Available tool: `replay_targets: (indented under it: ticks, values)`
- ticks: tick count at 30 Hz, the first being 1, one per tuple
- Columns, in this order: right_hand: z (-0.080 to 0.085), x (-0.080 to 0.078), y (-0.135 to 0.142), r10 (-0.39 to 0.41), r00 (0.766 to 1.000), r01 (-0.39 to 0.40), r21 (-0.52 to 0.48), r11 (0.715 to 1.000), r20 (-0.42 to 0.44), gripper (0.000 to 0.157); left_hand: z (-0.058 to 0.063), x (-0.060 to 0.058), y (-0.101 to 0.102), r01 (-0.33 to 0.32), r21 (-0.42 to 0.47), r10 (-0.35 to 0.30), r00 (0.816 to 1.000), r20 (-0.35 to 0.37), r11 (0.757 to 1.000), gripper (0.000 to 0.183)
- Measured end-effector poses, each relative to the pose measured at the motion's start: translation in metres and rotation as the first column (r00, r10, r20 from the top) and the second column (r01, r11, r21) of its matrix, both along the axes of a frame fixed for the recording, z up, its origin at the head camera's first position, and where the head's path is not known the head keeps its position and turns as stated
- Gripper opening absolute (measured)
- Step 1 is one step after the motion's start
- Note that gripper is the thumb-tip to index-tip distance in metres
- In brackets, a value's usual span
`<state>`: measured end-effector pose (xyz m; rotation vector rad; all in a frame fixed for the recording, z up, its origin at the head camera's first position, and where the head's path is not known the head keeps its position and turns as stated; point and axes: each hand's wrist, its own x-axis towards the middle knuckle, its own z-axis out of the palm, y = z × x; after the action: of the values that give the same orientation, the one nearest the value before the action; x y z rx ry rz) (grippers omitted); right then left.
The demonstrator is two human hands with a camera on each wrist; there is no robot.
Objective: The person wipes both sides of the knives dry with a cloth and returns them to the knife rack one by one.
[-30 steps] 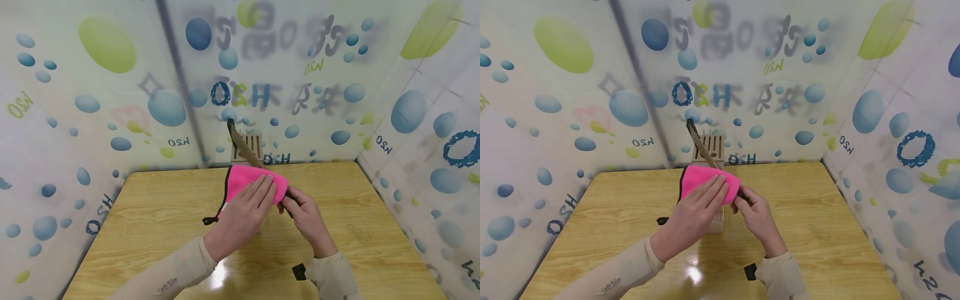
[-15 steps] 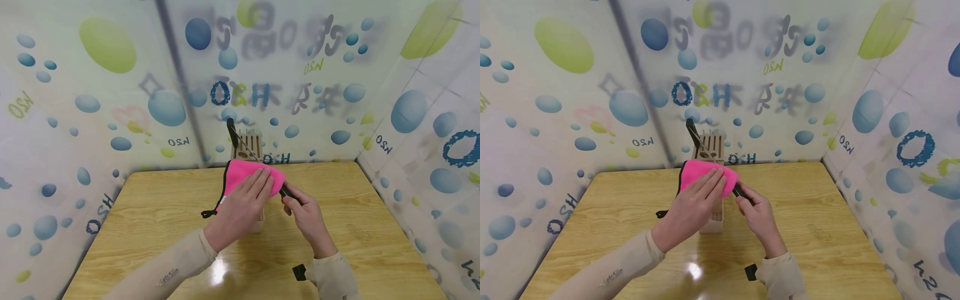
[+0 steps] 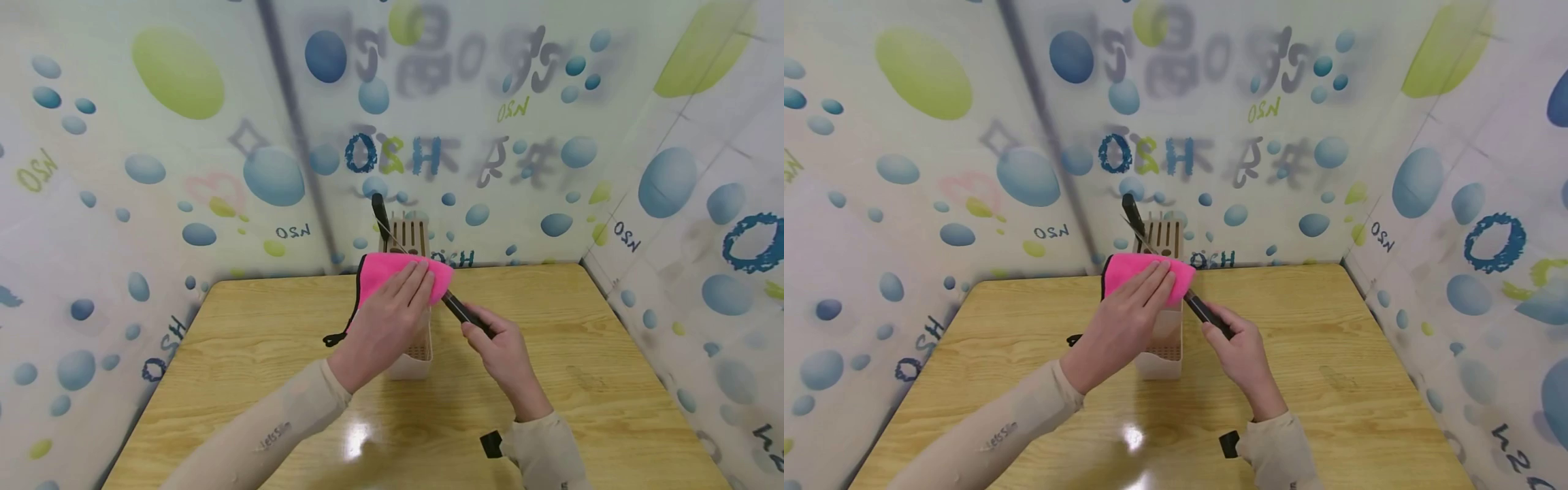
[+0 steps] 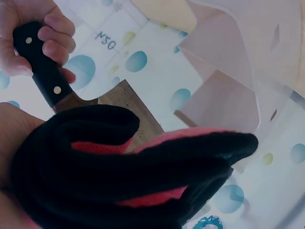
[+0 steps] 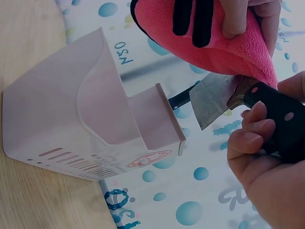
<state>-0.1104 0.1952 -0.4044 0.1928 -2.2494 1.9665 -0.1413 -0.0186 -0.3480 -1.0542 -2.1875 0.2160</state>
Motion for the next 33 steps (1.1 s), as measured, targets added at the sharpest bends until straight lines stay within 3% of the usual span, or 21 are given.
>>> replay_targets:
  ticks: [4, 9, 17, 25, 33]
  values:
    - [0.0, 0.0, 0.001, -0.012, 1.0, 0.011, 0.033, 0.999, 0.024, 0.031, 0.001, -0.004, -0.003, 0.005, 0.008, -0.005, 1.0, -0.011, 1.0, 0.05]
    - [0.001, 0.0, 0.002, -0.007, 1.0, 0.005, 0.079, 0.997, 0.023, 0.03, 0.003, -0.007, -0.006, -0.01, 0.044, 0.008, 0.999, 0.038, 0.999, 0.051]
    - [0.002, -0.001, 0.004, 0.009, 0.998, 0.003, 0.19, 0.982, -0.063, 0.024, 0.002, -0.006, -0.01, -0.027, 0.039, 0.025, 0.997, 0.069, 0.999, 0.05]
    - [0.004, -0.002, 0.004, 0.014, 0.997, 0.005, 0.237, 0.971, -0.082, 0.026, 0.0, -0.002, -0.01, -0.018, 0.004, 0.018, 0.999, 0.037, 1.0, 0.049]
    - [0.005, -0.004, 0.004, 0.036, 0.988, 0.007, 0.279, 0.96, -0.147, 0.026, -0.005, 0.007, -0.006, 0.029, 0.022, -0.03, 0.997, 0.072, 0.999, 0.046]
